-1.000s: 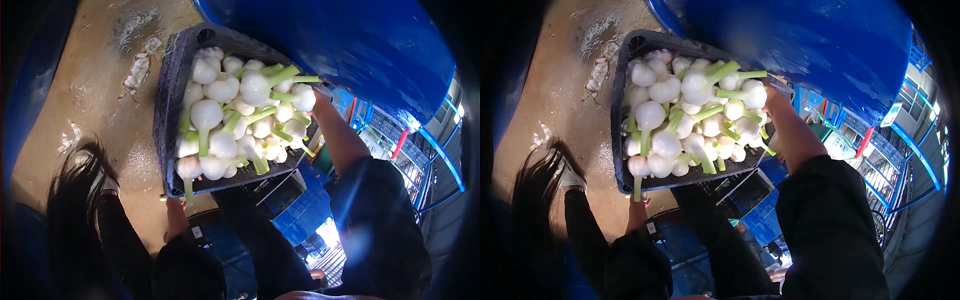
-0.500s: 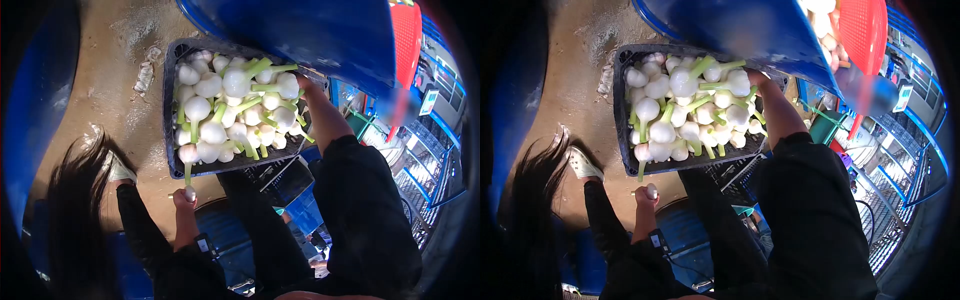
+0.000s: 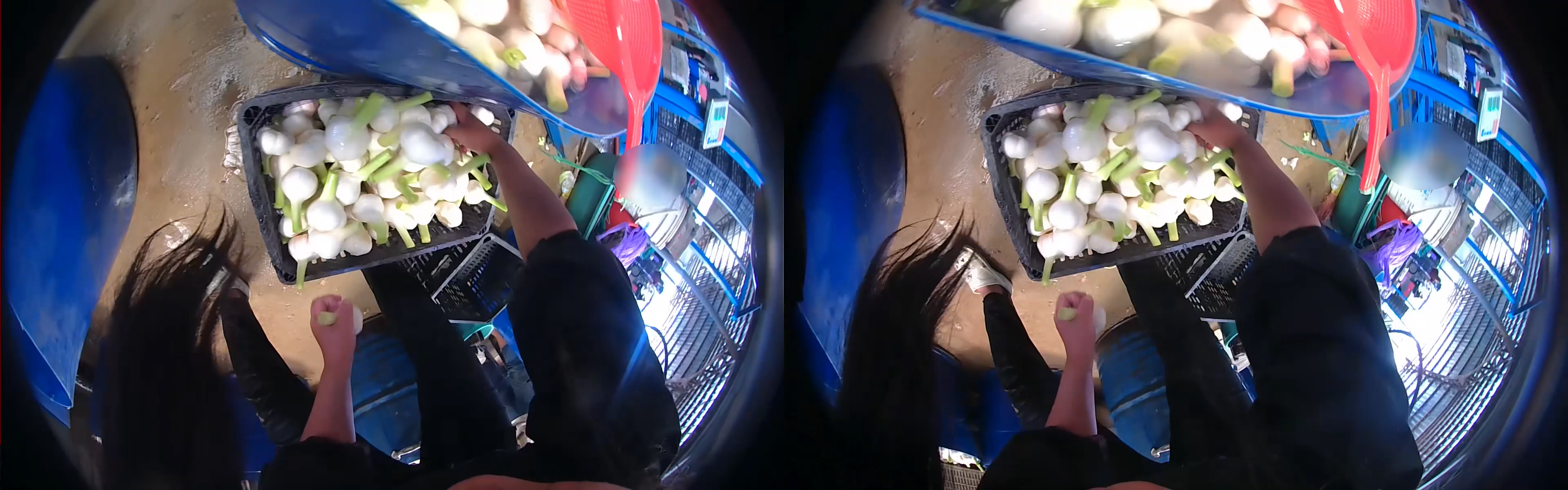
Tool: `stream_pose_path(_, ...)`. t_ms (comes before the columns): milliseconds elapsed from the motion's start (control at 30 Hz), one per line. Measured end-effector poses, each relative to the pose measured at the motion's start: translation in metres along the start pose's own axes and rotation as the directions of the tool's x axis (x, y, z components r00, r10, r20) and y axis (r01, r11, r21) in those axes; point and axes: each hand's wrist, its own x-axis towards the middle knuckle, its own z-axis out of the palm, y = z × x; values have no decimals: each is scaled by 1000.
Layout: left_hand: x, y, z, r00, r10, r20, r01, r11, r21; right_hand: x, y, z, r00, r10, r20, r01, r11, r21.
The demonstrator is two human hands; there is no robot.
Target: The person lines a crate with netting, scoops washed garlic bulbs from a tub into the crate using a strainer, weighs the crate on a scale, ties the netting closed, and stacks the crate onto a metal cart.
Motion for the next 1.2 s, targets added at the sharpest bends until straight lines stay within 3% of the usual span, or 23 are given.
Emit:
stream_pose_path(33, 4, 19, 10, 980, 196, 20, -197, 970, 143, 6, -2, -3, 986, 160, 45, -160, 987, 5)
stream_pose_path(67, 10, 46, 21, 922, 381, 69, -385, 881, 275, 3, -8, -1, 986, 163, 42, -164, 986, 17)
stream_pose_path(133, 20, 87, 44, 807, 570, 153, -570, 683, 457, -2, -18, 4, 990, -132, -52, 132, 991, -15)
stream_pose_path(167, 24, 98, 56, 807, 568, 161, -570, 679, 463, 0, -6, 11, 961, -216, -175, 216, 976, -17)
stream_pose_path(267, 36, 110, 80, 855, 410, 318, -509, 539, 671, -18, 7, 11, 910, -296, -290, 295, 954, -48)
stream_pose_path(300, 40, 98, 87, 839, 438, 325, -531, 520, 669, -28, 14, 12, 946, -97, -309, 157, 972, 175)
stream_pose_path(333, 44, 87, 94, 821, 463, 334, -554, 501, 665, -47, 8, 12, 944, -79, -321, 187, 928, 323)
stream_pose_path(400, 46, 87, 108, 807, 524, 271, -550, 501, 668, -95, -10, 8, 881, -84, -465, 289, 875, 388)
stream_pose_path(467, 45, 106, 113, 924, 339, 179, -376, 713, 592, -139, -10, -2, 888, -72, -455, 361, 723, 589)
stream_pose_path(500, 46, 116, 115, 927, 305, 220, -374, 810, 452, -156, 3, -5, 905, -31, -424, 352, 614, 707)
stream_pose_path(533, 51, 121, 113, 930, 63, 361, -182, 935, 306, -170, 13, -4, 899, -22, -437, 391, 492, 778)
stream_pose_path(600, 57, 128, 119, 792, -118, 600, 66, 992, 108, -195, 39, 1, 923, -44, -382, 384, 134, 914)
stream_pose_path(667, 51, 135, 134, 743, -153, 652, 104, 988, 113, -210, 54, 16, 950, 67, -305, 312, -161, 936)
stream_pose_path(733, 47, 135, 149, 689, -193, 699, 145, 981, 128, -224, 54, 32, 945, 166, -283, 309, -162, 937)
stream_pose_path(800, 50, 119, 165, 618, -221, 754, 328, 945, 8, -232, 69, 54, 945, 204, -256, 297, -210, 931)
stream_pose_path(867, 50, 90, 179, 649, -255, 716, 289, 954, 78, -240, 91, 79, 954, 260, -151, 229, -300, 926)
stream_pose_path(900, 45, 78, 184, 817, 25, 575, -240, 923, 300, -245, 97, 89, 961, 249, -119, 195, -311, 930)
stream_pose_path(933, 33, 86, 191, 778, 375, 504, -623, 567, 539, -249, 93, 95, 947, 310, -86, 192, -333, 923)
stream_pose_path(967, 19, 95, 192, 894, 186, 408, -442, 526, 727, -252, 104, 102, 957, 276, -87, 170, -291, 942)
stream_pose_path(1000, 17, 86, 189, 892, 181, 414, -445, 515, 732, -253, 113, 108, 966, 242, -87, 148, -249, 957)
stream_pose_path(1067, 19, 74, 184, 839, 405, 362, -493, 287, 821, -248, 126, 110, 957, 264, -117, 178, -220, 959)
stream_pose_path(1133, 19, 75, 185, 859, 344, 380, -471, 240, 849, -237, 132, 109, 946, 289, -145, 207, -196, 959)
stream_pose_path(1200, 20, 78, 187, 847, 281, 452, -470, -5, 883, -213, 130, 96, 806, 533, -258, 292, 22, 956)
